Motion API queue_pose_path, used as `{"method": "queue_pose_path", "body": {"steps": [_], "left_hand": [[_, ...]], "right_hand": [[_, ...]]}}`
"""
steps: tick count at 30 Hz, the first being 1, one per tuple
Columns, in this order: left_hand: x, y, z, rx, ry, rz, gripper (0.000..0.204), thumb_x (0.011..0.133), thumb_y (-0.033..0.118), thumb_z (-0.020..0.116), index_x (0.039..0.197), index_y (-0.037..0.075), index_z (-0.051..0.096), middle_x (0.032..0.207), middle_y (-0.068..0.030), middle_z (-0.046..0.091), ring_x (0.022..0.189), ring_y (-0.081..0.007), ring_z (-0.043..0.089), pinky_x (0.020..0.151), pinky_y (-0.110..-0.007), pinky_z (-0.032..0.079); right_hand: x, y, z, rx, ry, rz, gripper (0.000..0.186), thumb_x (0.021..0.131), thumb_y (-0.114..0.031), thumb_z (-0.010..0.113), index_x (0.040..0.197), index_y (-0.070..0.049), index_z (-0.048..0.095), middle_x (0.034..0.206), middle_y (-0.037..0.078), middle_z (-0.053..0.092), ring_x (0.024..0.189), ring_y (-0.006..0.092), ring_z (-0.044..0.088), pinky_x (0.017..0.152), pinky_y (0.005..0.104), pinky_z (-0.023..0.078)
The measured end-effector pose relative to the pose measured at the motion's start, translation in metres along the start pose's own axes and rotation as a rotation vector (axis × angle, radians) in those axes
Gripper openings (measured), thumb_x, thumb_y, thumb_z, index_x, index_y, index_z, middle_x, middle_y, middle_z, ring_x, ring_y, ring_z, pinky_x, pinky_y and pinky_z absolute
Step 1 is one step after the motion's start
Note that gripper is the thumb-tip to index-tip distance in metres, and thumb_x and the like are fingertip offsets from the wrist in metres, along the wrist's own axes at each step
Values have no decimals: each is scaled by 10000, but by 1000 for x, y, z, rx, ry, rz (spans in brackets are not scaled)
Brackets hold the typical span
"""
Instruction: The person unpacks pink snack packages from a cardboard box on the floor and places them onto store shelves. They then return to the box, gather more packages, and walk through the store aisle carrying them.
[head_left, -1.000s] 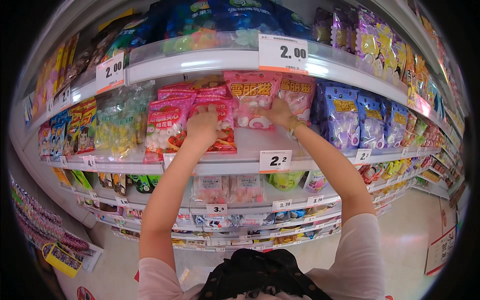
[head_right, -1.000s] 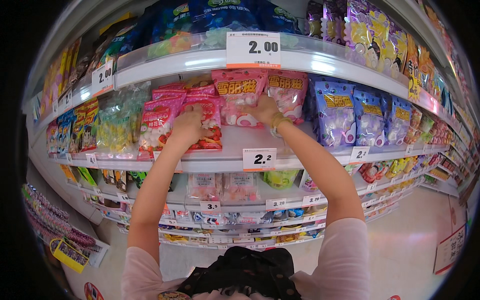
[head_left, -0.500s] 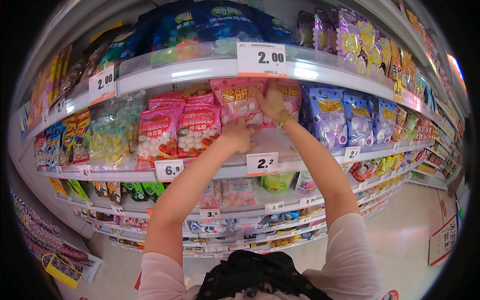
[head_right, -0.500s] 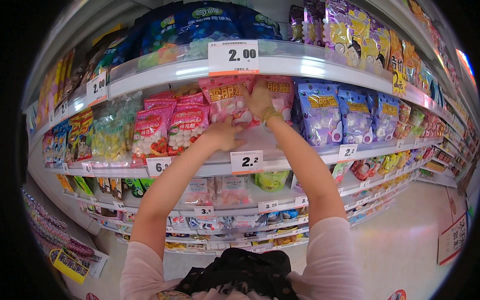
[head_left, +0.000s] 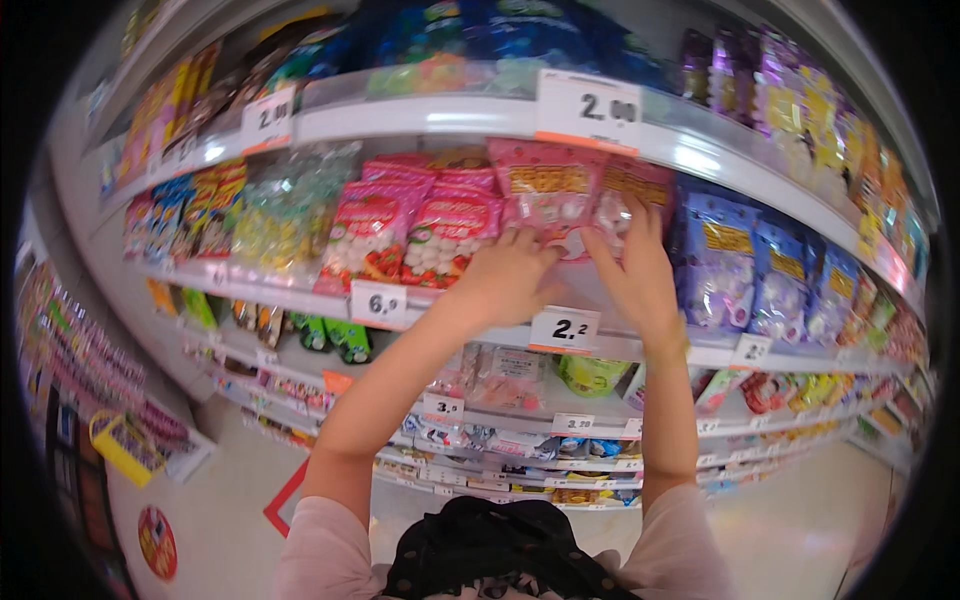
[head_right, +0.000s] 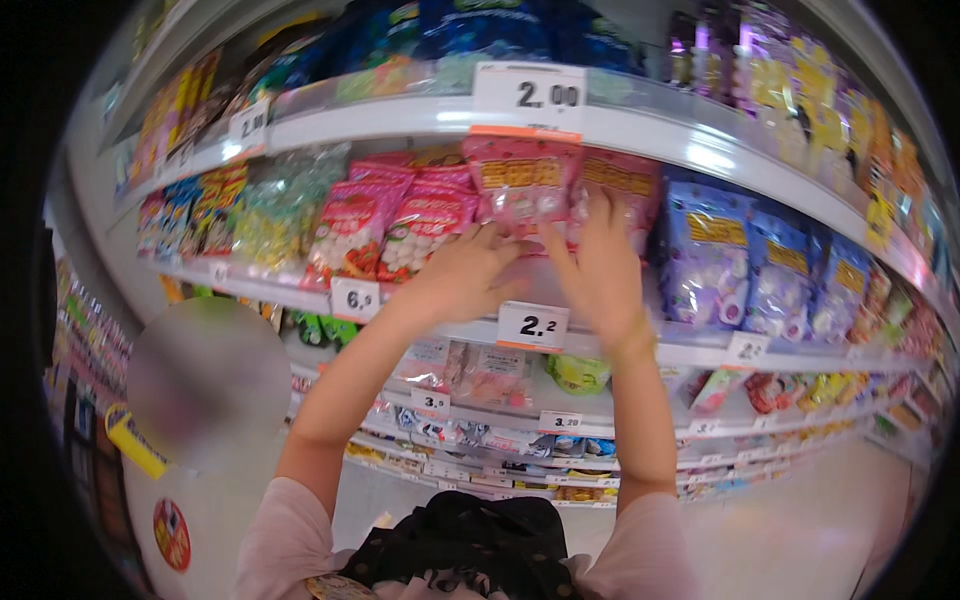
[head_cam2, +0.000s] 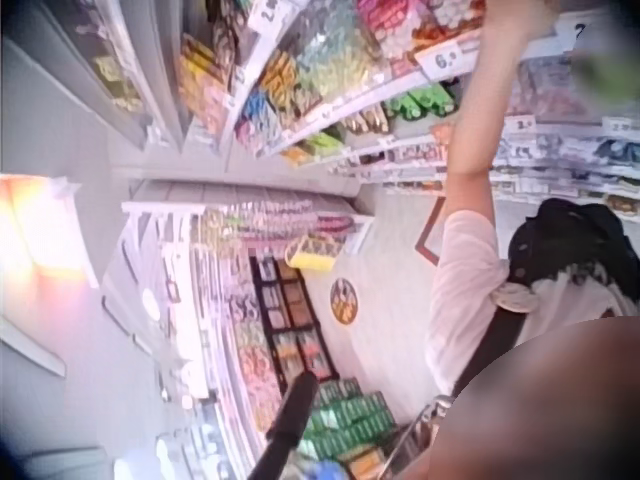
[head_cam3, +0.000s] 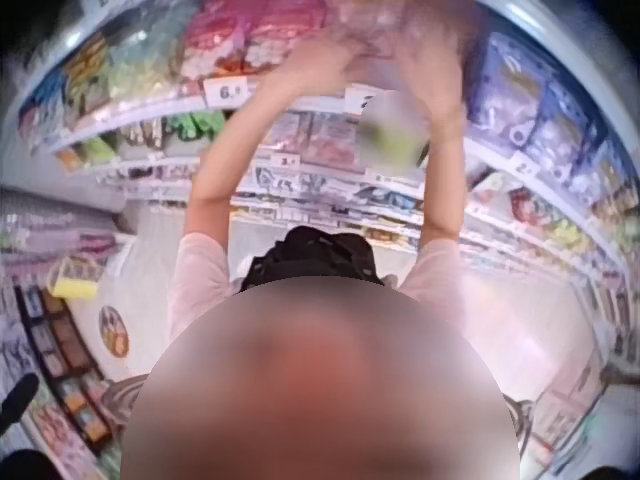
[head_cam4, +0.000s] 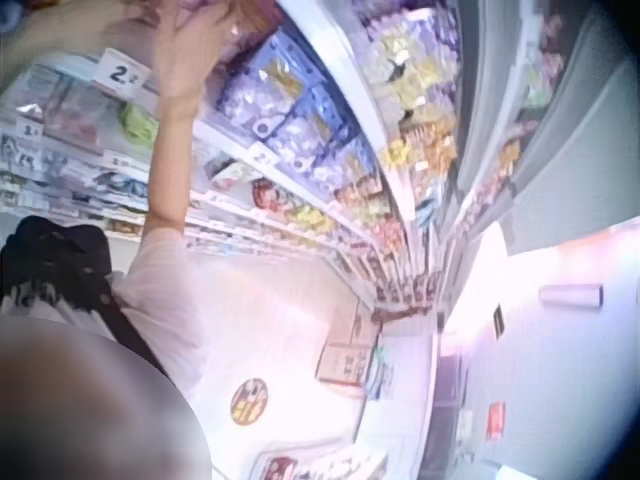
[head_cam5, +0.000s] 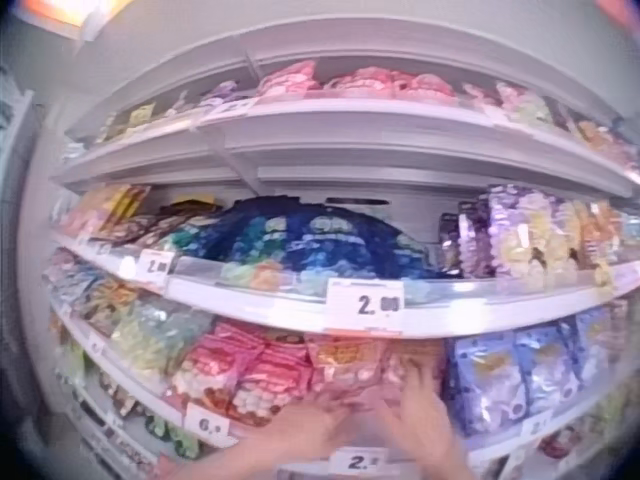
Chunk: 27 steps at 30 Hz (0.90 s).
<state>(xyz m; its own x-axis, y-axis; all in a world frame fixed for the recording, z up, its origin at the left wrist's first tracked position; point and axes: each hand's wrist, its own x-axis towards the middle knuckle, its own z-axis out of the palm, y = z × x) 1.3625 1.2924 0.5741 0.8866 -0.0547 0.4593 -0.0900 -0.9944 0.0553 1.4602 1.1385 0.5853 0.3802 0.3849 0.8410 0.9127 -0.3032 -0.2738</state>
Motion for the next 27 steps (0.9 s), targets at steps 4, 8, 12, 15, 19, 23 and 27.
{"method": "queue_pose_path", "body": {"steps": [4,8,12,15,19,23,27], "left_hand": [[-95,21,0,-235,265,-76,424,818,290,592,1181,86,510,1176,-174,454,1102,-350,445,929,-418,367],[-224,53,59,-519,273,-504,336,868,262,538,1140,66,529,1162,-194,455,1096,-349,447,929,-397,369],[-367,156,96,-337,90,-1102,313,898,273,480,1120,63,544,1173,-208,455,1105,-353,445,942,-392,364],[-423,246,89,-338,205,-1365,336,901,307,462,1126,68,538,1193,-218,438,1094,-359,450,927,-407,373],[-456,336,71,-122,443,-1724,371,897,338,466,1152,73,516,1212,-212,423,1101,-358,439,926,-415,371],[-485,404,79,101,490,-1977,419,870,390,496,1159,88,519,1197,-211,442,1088,-371,440,912,-427,388],[-546,484,77,-32,498,-2298,479,813,414,546,1183,111,526,1180,-225,469,1086,-375,468,918,-452,385]], "right_hand": [[-75,-66,-18,421,-164,-137,570,752,-209,671,1214,15,424,1205,224,437,932,320,536,786,366,451],[-137,-76,-10,841,-507,-166,493,735,-154,675,1158,6,478,1116,161,509,815,212,536,685,296,445],[-189,-86,37,1083,-868,-44,408,758,-119,650,1118,2,501,989,100,565,701,133,506,592,249,414],[-220,-134,46,1235,-1050,-91,373,779,-109,633,1113,-1,505,923,76,582,653,95,486,549,215,395],[-273,-222,20,1420,-1365,-400,390,777,-114,637,1126,-2,503,914,77,586,617,93,494,522,214,397],[-339,-294,-40,1484,-1656,-865,423,766,-133,654,1136,-2,496,887,90,603,601,117,533,529,239,432],[-408,-366,-110,1534,-1866,-1300,399,768,-110,647,1125,-14,499,882,77,607,605,98,546,511,224,432]]}}
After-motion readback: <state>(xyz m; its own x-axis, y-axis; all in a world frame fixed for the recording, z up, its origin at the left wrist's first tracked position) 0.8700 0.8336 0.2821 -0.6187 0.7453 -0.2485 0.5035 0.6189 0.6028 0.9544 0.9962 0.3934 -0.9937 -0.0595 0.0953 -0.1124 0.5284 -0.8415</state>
